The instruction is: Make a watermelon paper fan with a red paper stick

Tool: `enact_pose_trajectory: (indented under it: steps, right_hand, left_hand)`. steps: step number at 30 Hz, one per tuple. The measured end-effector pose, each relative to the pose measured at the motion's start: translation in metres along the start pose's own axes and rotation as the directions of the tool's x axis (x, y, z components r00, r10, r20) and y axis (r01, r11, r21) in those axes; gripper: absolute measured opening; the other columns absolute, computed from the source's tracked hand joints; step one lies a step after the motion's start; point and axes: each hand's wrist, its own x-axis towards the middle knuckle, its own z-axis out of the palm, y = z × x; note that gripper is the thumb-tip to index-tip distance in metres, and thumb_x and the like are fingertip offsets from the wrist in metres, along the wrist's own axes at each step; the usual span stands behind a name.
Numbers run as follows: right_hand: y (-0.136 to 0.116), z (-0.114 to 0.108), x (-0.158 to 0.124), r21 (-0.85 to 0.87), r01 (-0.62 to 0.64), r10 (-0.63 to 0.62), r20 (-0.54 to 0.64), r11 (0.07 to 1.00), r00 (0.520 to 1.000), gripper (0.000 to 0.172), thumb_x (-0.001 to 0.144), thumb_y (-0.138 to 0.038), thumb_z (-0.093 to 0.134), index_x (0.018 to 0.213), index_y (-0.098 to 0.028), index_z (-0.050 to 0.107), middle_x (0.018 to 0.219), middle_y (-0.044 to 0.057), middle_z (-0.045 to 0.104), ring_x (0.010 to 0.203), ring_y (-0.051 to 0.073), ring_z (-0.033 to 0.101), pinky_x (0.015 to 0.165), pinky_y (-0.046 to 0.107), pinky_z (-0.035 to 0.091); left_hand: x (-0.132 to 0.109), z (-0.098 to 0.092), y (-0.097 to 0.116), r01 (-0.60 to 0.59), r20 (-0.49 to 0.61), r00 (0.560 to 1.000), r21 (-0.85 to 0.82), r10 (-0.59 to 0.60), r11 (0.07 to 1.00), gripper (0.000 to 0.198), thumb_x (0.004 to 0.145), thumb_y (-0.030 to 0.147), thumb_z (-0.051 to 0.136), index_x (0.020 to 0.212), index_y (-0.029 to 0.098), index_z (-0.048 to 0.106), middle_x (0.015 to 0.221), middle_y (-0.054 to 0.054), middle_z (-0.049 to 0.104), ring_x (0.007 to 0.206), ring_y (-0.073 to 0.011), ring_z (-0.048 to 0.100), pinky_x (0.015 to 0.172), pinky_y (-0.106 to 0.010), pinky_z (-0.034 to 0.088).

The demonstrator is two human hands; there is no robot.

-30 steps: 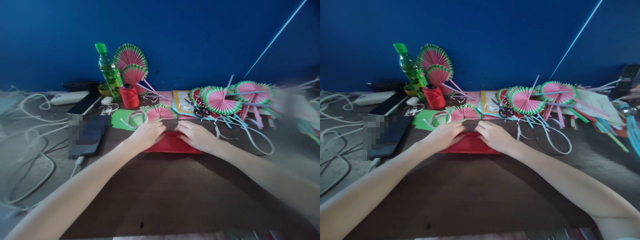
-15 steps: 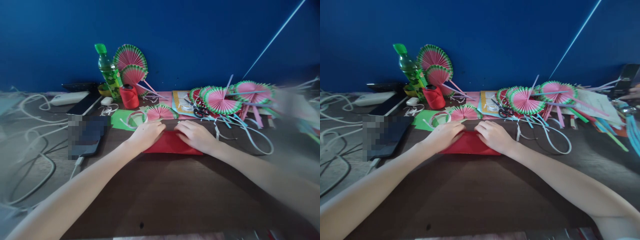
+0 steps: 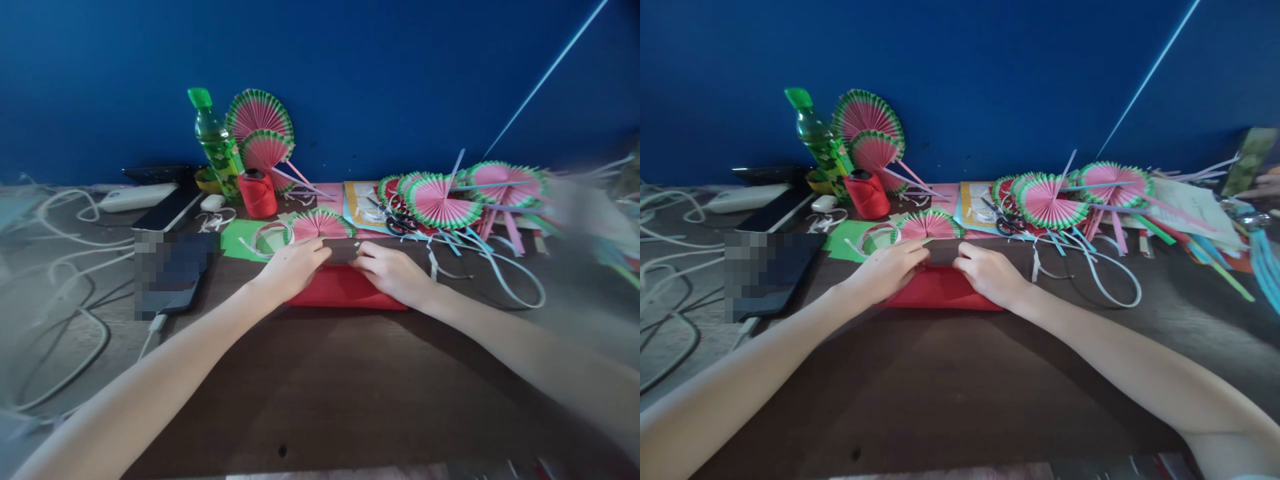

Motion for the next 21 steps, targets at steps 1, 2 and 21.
enact_pose_trajectory:
  steps: [1, 2, 21]
  right_hand:
    - [0.000, 0.000, 0.000, 0.001, -0.004, 0.004, 0.010, 1.000, 1.000, 0.030, 0.090, -0.017, 0.036, 0.089, -0.017, 0.066, 0.084, 0.006, 0.056, 0.071, 0.015, 0.055, 0.059, 0.025, 0.040]
    - [0.000, 0.000, -0.001, -0.002, -0.006, 0.006, 0.017, 1.000, 1.000, 0.030, 0.090, -0.017, 0.037, 0.091, -0.017, 0.067, 0.084, 0.006, 0.056, 0.072, 0.015, 0.056, 0.059, 0.025, 0.041]
    - [0.014, -0.012, 0.003, 0.287, -0.347, 0.315, 0.154, 0.893, 0.937, 0.009, 0.074, -0.023, 0.062, 0.072, -0.017, 0.056, 0.070, 0.001, 0.059, 0.064, 0.014, 0.055, 0.059, 0.026, 0.040]
  left_hand:
    - [0.000, 0.000, 0.000, 0.000, 0.012, 1.000, 0.002, 0.000, 1.000, 0.024, 0.083, 0.005, 0.036, 0.090, 0.014, 0.057, 0.091, -0.007, 0.058, 0.085, -0.0178, 0.058, 0.068, -0.027, 0.045]
    - [0.000, 0.000, -0.001, 0.000, 0.024, 1.000, 0.002, 0.000, 1.000, 0.025, 0.083, 0.004, 0.036, 0.090, 0.014, 0.057, 0.090, -0.007, 0.058, 0.085, -0.0177, 0.058, 0.068, -0.027, 0.045]
    - [0.002, 0.005, -0.022, -0.127, 0.065, 0.990, 0.041, 0.124, 0.991, 0.026, 0.076, 0.001, 0.042, 0.090, 0.015, 0.060, 0.089, -0.005, 0.059, 0.086, -0.0160, 0.058, 0.068, -0.024, 0.042]
